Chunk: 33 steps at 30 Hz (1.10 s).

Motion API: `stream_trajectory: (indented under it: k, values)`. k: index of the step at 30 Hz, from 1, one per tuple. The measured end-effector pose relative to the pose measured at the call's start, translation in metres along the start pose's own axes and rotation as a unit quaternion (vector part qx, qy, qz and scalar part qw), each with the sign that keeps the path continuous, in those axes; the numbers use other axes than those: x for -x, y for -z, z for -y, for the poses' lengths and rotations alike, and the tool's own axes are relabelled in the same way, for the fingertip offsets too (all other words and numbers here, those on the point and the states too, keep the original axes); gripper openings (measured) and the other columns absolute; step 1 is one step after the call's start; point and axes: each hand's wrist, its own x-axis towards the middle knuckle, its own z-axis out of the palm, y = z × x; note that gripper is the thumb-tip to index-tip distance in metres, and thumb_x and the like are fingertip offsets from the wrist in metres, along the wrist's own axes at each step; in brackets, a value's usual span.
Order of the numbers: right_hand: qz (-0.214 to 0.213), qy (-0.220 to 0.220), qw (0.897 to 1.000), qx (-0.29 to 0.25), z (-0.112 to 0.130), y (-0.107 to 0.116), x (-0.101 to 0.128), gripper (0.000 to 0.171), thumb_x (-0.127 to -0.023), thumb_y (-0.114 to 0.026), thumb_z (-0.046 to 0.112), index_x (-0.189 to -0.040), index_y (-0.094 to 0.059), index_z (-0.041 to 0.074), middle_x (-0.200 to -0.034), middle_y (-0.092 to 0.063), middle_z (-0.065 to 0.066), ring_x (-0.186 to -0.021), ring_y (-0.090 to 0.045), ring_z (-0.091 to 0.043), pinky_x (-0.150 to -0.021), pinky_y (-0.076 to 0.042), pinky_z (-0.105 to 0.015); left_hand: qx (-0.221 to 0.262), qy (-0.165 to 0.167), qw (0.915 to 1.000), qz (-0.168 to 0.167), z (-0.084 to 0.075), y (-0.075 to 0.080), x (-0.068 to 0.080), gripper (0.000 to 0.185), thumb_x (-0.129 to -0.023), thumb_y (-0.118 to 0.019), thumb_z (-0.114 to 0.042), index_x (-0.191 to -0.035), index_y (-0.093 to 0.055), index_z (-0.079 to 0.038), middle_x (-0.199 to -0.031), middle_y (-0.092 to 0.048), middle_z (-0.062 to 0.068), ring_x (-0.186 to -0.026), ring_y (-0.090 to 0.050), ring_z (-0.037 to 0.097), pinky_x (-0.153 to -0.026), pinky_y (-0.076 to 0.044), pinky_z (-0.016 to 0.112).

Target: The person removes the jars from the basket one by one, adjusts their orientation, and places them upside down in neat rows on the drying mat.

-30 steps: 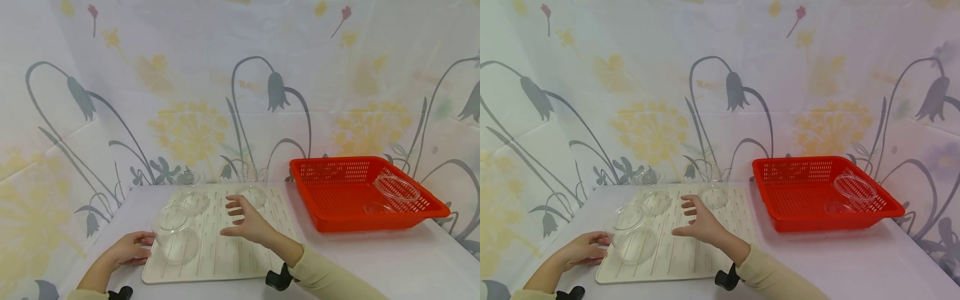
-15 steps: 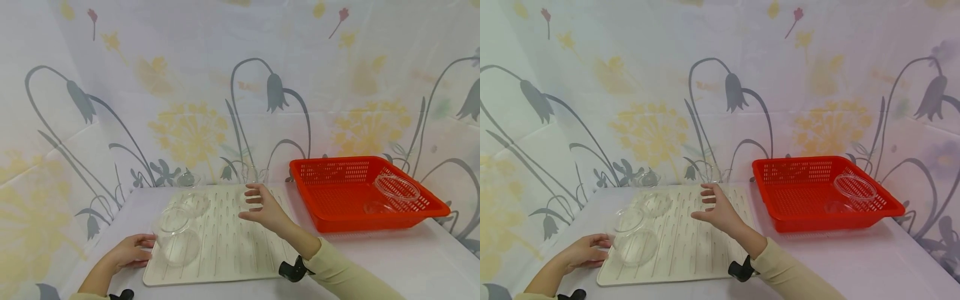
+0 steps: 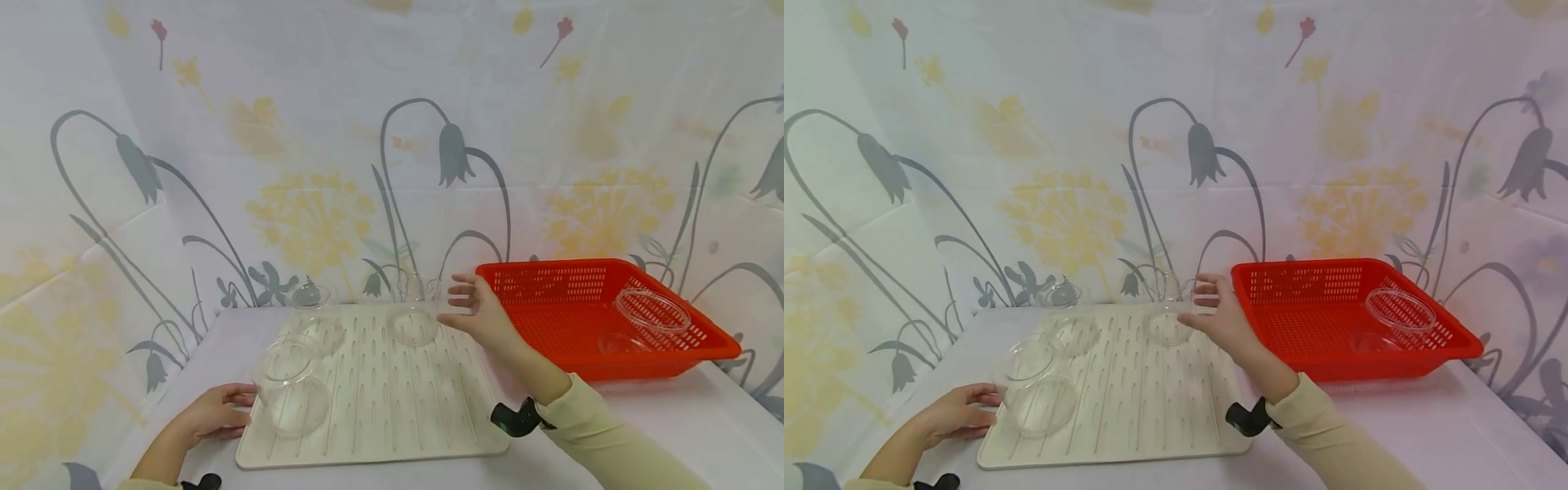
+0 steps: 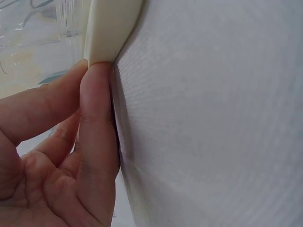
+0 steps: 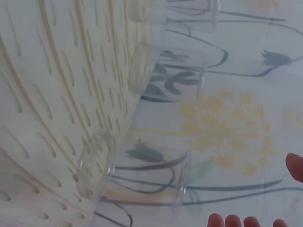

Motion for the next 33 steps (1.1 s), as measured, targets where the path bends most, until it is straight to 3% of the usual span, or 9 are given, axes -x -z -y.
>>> stream_trajectory:
  k: [4, 9, 13, 23, 26, 30, 33]
  values:
    - [-0.019, 0.0, 1.0, 0.012, 0.0, 0.017, -0.003, 0.066, -0.082, -0.071, 0.01, -0.136, -0.032, 0.005, -0.127, -0.044, -0.018, -0.116, -0.046, -0.035, -0.09, -0.046, -0.045, -0.006, 0.006, 1.0, -0.005, -0.001, -0.001, 0.0, 0.058, -0.076, -0.065, 0.012, -0.128, -0.04, 0.014, -0.107, -0.054, 0.016, -0.074, -0.058, 0.017, -0.065, -0.055, 0.032]
    - [-0.037, -0.015, 0.999, 0.018, -0.001, 0.034, -0.009, 0.066, -0.084, -0.069, 0.014, -0.137, -0.03, 0.005, -0.129, -0.041, -0.018, -0.115, -0.045, -0.034, -0.083, -0.049, -0.029, -0.007, 0.008, 0.9999, -0.007, 0.0, -0.001, 0.001, 0.057, -0.076, -0.065, 0.012, -0.127, -0.041, 0.014, -0.106, -0.053, 0.016, -0.074, -0.058, 0.017, -0.065, -0.055, 0.032]
    - [-0.047, -0.032, 0.998, 0.005, 0.001, 0.048, -0.011, 0.071, -0.085, -0.069, 0.018, -0.139, -0.026, 0.004, -0.131, -0.038, -0.019, -0.118, -0.042, -0.036, -0.082, -0.048, -0.024, -0.007, 0.002, 1.0, -0.005, -0.001, 0.0, 0.0, 0.057, -0.076, -0.065, 0.012, -0.127, -0.04, 0.014, -0.106, -0.053, 0.016, -0.074, -0.057, 0.017, -0.065, -0.055, 0.032]
    - [-0.079, -0.057, 0.995, 0.016, 0.002, 0.082, -0.015, 0.071, -0.09, -0.063, 0.024, -0.143, -0.021, 0.003, -0.134, -0.035, -0.023, -0.12, -0.04, -0.035, -0.096, -0.039, -0.042, -0.006, 0.001, 1.0, -0.006, -0.002, -0.002, 0.001, 0.057, -0.076, -0.064, 0.013, -0.128, -0.04, 0.014, -0.106, -0.052, 0.017, -0.073, -0.057, 0.017, -0.065, -0.054, 0.032]
    - [-0.089, -0.054, 0.994, 0.028, 0.0, 0.092, -0.016, 0.071, -0.09, -0.062, 0.026, -0.144, -0.02, 0.004, -0.133, -0.037, -0.022, -0.114, -0.044, -0.027, -0.096, -0.04, -0.037, -0.007, 0.005, 0.9999, -0.006, -0.002, -0.002, 0.002, 0.056, -0.076, -0.064, 0.013, -0.128, -0.04, 0.014, -0.106, -0.052, 0.016, -0.073, -0.057, 0.017, -0.065, -0.054, 0.032]
    - [-0.104, -0.047, 0.993, 0.029, -0.003, 0.107, -0.018, 0.071, -0.09, -0.063, 0.025, -0.143, -0.021, 0.003, -0.125, -0.041, -0.015, -0.098, -0.051, -0.009, -0.082, -0.046, -0.019, -0.011, 0.013, 0.9997, -0.015, -0.003, -0.003, 0.002, 0.055, -0.076, -0.064, 0.012, -0.127, -0.043, 0.013, -0.105, -0.052, 0.015, -0.073, -0.057, 0.017, -0.065, -0.054, 0.031]
    - [-0.114, -0.042, 0.992, 0.025, -0.005, 0.119, -0.019, 0.067, -0.09, -0.063, 0.024, -0.142, -0.024, 0.006, -0.118, -0.042, -0.007, -0.092, -0.049, -0.003, -0.076, -0.046, -0.015, -0.013, 0.011, 0.9997, -0.016, -0.003, -0.003, 0.002, 0.055, -0.076, -0.064, 0.012, -0.127, -0.042, 0.013, -0.105, -0.052, 0.016, -0.073, -0.057, 0.017, -0.065, -0.054, 0.031]
